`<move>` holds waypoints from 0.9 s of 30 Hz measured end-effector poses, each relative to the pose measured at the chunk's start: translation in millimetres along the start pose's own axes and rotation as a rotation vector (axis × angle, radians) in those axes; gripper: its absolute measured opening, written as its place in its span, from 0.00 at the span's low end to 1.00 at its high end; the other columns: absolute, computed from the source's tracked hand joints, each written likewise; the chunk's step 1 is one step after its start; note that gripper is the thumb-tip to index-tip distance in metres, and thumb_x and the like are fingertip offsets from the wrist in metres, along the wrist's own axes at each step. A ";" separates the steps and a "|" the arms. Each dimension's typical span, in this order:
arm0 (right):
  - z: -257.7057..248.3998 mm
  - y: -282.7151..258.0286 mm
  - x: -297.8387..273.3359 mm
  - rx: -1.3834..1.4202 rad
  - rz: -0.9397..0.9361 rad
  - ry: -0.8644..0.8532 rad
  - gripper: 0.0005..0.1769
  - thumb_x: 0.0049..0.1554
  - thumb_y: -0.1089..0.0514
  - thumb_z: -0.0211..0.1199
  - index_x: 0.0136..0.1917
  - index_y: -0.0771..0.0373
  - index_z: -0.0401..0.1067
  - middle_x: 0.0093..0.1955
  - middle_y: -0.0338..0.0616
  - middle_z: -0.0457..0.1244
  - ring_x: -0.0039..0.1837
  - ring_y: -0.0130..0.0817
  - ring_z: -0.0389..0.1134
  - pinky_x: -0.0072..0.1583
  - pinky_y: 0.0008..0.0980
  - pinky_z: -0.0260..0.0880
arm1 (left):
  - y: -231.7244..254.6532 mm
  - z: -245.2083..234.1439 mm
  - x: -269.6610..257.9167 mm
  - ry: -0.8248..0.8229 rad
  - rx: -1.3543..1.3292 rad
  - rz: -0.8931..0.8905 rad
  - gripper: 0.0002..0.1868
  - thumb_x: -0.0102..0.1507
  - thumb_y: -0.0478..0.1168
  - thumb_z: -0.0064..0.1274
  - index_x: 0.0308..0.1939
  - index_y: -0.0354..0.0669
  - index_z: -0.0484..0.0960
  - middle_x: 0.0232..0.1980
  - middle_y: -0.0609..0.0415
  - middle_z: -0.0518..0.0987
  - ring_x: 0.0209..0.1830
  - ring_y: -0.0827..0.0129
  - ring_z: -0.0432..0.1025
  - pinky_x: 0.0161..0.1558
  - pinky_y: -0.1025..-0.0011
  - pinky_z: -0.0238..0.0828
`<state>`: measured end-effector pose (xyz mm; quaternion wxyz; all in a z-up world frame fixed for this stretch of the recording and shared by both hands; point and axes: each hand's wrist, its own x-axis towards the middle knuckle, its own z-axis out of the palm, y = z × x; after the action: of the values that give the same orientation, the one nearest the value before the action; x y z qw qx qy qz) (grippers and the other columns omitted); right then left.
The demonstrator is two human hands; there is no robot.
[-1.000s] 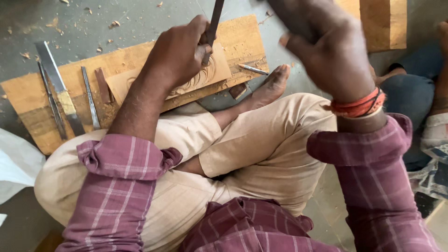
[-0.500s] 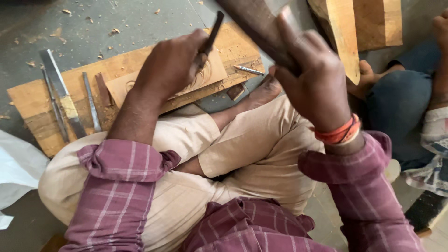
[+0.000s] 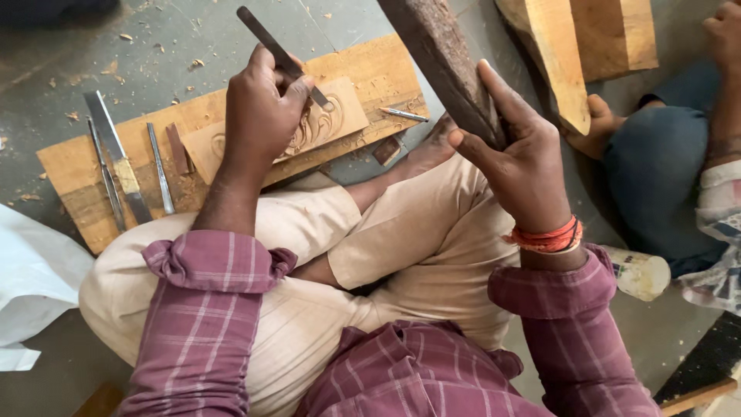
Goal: The person sits cross-legged on the floor and carves a floral design into a rectangular wooden block. They use a chisel held in the left hand and a wooden mallet in the right hand to strike the chisel, removing wood shavings to refine the pattern.
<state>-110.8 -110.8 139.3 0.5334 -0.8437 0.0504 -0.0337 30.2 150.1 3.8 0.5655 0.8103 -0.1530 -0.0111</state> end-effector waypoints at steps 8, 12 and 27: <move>14.1 -37.7 14.8 -0.301 -0.209 -0.081 0.41 0.61 0.66 0.77 0.82 0.66 0.61 0.71 0.50 0.67 0.67 0.26 0.68 0.67 0.28 0.72 | -10.0 12.5 6.7 -0.007 0.107 -0.008 0.13 0.64 0.36 0.63 0.46 0.38 0.74 0.34 0.48 0.85 0.34 0.57 0.81 0.39 0.61 0.76; 24.3 -63.9 37.8 -0.569 -0.347 -0.082 0.39 0.57 0.62 0.77 0.77 0.68 0.63 0.51 0.55 0.66 0.47 0.39 0.66 0.51 0.38 0.69 | -14.6 13.3 6.8 -0.014 0.105 -0.002 0.13 0.64 0.36 0.62 0.44 0.37 0.72 0.33 0.47 0.83 0.34 0.53 0.80 0.38 0.59 0.75; 39.1 -88.4 100.3 -0.962 -0.419 -0.205 0.13 0.60 0.53 0.74 0.51 0.64 0.77 0.39 0.52 0.67 0.38 0.49 0.68 0.40 0.46 0.65 | -7.8 15.2 13.2 -0.110 0.179 -0.024 0.13 0.64 0.38 0.60 0.45 0.36 0.72 0.36 0.44 0.83 0.38 0.47 0.79 0.41 0.53 0.73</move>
<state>-2.5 -50.2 202.7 0.0706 -0.9839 -0.1615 -0.0299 41.7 135.3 -6.8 0.4815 0.8575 -0.1744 -0.0487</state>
